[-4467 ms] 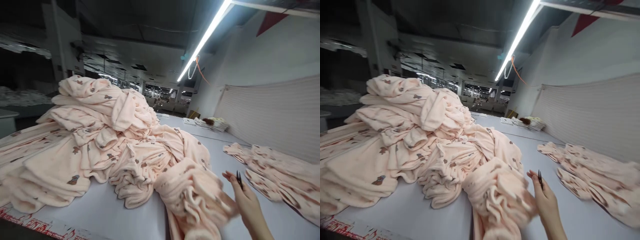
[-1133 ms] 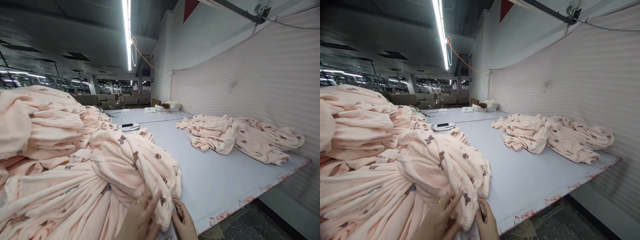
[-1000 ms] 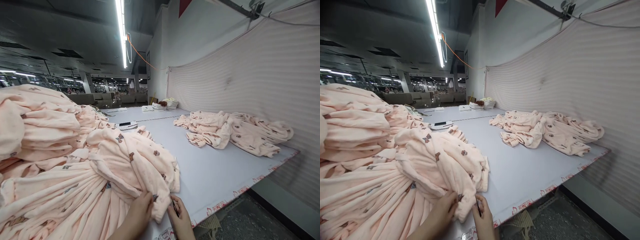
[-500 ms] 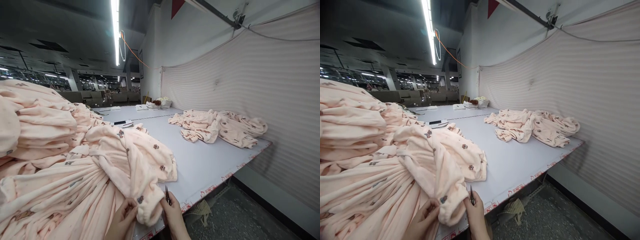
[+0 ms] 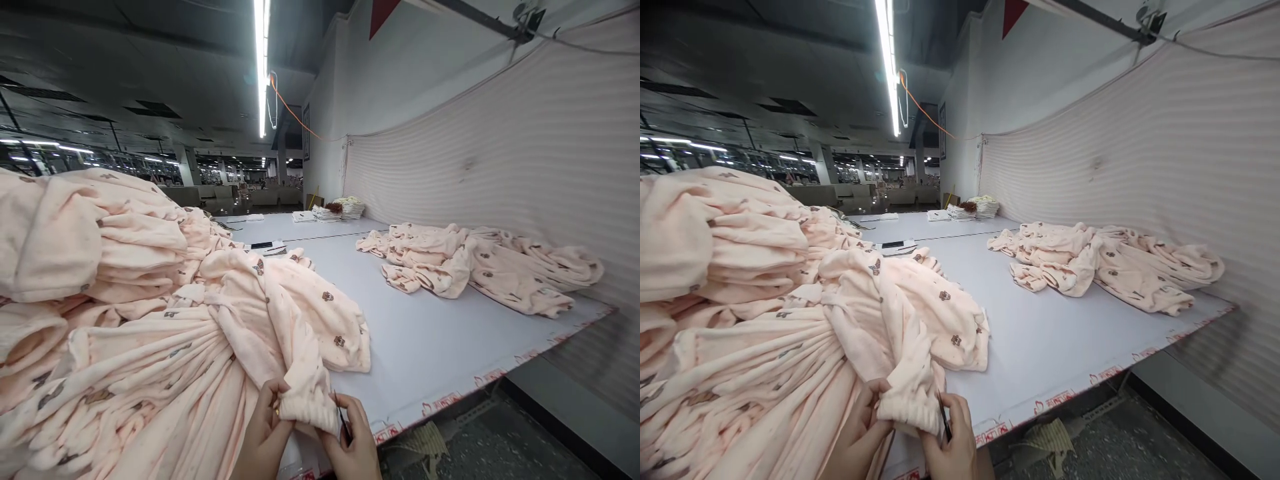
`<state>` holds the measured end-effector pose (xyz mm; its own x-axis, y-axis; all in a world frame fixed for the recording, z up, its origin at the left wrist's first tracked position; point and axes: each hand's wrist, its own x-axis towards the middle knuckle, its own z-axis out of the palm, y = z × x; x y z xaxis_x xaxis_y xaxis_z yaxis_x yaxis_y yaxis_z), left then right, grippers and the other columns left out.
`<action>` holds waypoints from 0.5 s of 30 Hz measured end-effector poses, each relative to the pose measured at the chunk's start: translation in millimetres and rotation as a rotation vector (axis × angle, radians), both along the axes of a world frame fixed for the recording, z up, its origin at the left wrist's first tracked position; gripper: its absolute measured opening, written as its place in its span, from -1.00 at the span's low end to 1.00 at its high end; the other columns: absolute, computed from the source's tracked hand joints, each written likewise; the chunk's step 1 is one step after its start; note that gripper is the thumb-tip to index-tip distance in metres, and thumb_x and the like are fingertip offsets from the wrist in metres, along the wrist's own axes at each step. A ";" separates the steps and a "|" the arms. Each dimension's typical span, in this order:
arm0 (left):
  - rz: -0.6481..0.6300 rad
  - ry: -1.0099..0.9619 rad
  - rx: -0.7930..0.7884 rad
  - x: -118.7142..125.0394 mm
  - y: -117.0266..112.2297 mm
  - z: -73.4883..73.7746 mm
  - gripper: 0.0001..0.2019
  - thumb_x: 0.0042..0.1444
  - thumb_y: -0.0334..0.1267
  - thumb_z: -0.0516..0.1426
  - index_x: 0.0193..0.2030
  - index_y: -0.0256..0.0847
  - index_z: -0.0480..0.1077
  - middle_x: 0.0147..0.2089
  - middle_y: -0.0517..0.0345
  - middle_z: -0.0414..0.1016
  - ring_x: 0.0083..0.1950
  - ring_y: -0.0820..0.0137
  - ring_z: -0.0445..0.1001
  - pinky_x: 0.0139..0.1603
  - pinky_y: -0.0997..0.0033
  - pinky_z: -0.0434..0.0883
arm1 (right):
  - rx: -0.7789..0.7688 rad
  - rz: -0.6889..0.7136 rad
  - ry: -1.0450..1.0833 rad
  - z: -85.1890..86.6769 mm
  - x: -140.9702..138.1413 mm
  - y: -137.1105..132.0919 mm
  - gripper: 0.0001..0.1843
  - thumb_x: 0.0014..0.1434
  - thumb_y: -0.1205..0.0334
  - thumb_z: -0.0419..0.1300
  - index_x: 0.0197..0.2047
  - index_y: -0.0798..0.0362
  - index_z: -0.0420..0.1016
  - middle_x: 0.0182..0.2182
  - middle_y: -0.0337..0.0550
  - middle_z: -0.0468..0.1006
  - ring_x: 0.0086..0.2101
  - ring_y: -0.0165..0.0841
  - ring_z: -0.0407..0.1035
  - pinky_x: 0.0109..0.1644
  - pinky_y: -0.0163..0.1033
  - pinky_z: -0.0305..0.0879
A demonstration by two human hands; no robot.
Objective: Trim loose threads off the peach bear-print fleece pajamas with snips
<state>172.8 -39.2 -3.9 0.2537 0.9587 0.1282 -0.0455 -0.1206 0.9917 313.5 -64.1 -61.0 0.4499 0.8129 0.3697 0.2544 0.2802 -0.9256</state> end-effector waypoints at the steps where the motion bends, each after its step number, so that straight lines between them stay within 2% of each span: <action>1: 0.029 0.008 0.036 -1.1 -0.6 -8.0 -0.82 0.17 -0.19 0.05 -0.10 -0.10 0.18 -0.15 0.14 0.48 -0.22 0.33 0.48 -0.19 0.36 0.42 | -0.003 0.011 0.004 -1.6 1.4 -0.3 -0.75 -0.01 0.29 0.16 -0.19 0.01 0.47 -0.28 -0.15 0.50 -0.30 -0.29 0.43 -0.32 -0.36 0.35; 3: 0.167 0.133 0.231 -4.5 -1.8 -23.8 -0.78 0.18 -0.23 0.05 -0.03 -0.11 0.20 -0.01 0.03 0.39 -0.09 0.26 0.45 -0.14 0.31 0.41 | 0.034 0.007 -0.026 0.2 4.4 -2.2 -0.72 -0.03 0.36 0.07 -0.22 0.01 0.48 -0.31 -0.18 0.51 -0.34 -0.31 0.43 -0.31 -0.35 0.32; 5: 0.329 0.309 0.504 -9.2 -1.7 -34.2 -0.65 0.15 -0.31 0.08 0.09 -0.12 0.22 0.15 -0.08 0.24 0.11 0.17 0.33 -0.02 0.23 0.36 | 0.058 -0.033 -0.094 5.8 7.3 -5.1 -0.67 -0.05 0.38 0.05 -0.19 0.00 0.47 -0.30 -0.18 0.53 -0.36 -0.32 0.42 -0.31 -0.35 0.30; 6: 0.361 0.382 0.629 -11.7 -1.0 -35.9 -0.59 0.13 -0.36 0.09 0.14 -0.09 0.22 0.18 -0.08 0.20 0.16 0.16 0.28 0.04 0.21 0.33 | 0.044 -0.039 -0.130 8.8 8.8 -6.6 -0.66 -0.05 0.37 0.05 -0.18 0.00 0.46 -0.33 -0.19 0.53 -0.39 -0.34 0.41 -0.34 -0.35 0.29; 8: 0.272 0.457 0.747 -15.0 1.2 -31.7 -0.54 0.12 -0.43 0.09 0.17 -0.03 0.26 0.13 -0.01 0.31 0.15 0.19 0.30 0.12 0.23 0.28 | -0.020 -0.032 -0.168 13.9 12.0 -8.3 -0.69 -0.03 0.35 0.06 -0.17 -0.01 0.41 -0.39 -0.22 0.51 -0.46 -0.36 0.39 -0.45 -0.37 0.24; 9: 0.165 0.458 0.707 -15.0 2.3 -26.4 -0.57 0.13 -0.43 0.08 0.14 -0.01 0.31 0.07 0.03 0.39 0.11 0.22 0.34 0.13 0.26 0.28 | -0.044 -0.038 -0.173 16.3 14.1 -8.1 -0.72 0.00 0.33 0.07 -0.17 -0.02 0.37 -0.40 -0.23 0.51 -0.48 -0.37 0.38 -0.49 -0.38 0.22; 10: 0.038 0.436 0.592 -13.5 3.2 -19.7 -0.63 0.15 -0.38 0.08 0.10 -0.01 0.37 0.00 0.06 0.45 0.05 0.24 0.38 0.10 0.30 0.30 | -0.042 -0.060 -0.181 18.8 16.4 -6.9 -0.79 0.04 0.30 0.08 -0.19 -0.02 0.34 -0.37 -0.21 0.51 -0.46 -0.36 0.39 -0.50 -0.39 0.22; 12: -0.171 0.299 0.221 -6.3 4.4 -5.1 -0.72 0.17 -0.22 0.08 0.00 -0.09 0.46 -0.11 0.08 0.54 -0.06 0.23 0.45 0.00 0.32 0.35 | 0.006 -0.134 -0.250 25.0 21.4 -1.6 -0.93 0.11 0.21 0.10 -0.30 -0.03 0.26 -0.34 -0.17 0.47 -0.39 -0.34 0.40 -0.42 -0.37 0.25; 14: -0.259 0.066 -0.117 4.1 5.7 7.1 -0.68 0.15 -0.08 0.09 -0.07 -0.18 0.51 -0.19 0.07 0.57 -0.11 0.20 0.47 -0.04 0.27 0.36 | 0.019 -0.180 -0.397 32.8 26.5 6.1 -0.83 0.14 0.16 0.11 -0.41 -0.04 0.18 -0.41 -0.23 0.37 -0.44 -0.35 0.33 -0.38 -0.34 0.22; 15: -0.279 -0.061 -0.226 9.2 6.6 11.6 -0.66 0.13 -0.06 0.11 -0.08 -0.21 0.52 -0.21 0.06 0.58 -0.11 0.17 0.47 -0.03 0.25 0.35 | -0.008 -0.170 -0.469 36.8 28.8 10.0 -0.79 0.15 0.17 0.12 -0.45 -0.05 0.15 -0.46 -0.28 0.31 -0.48 -0.36 0.28 -0.40 -0.34 0.19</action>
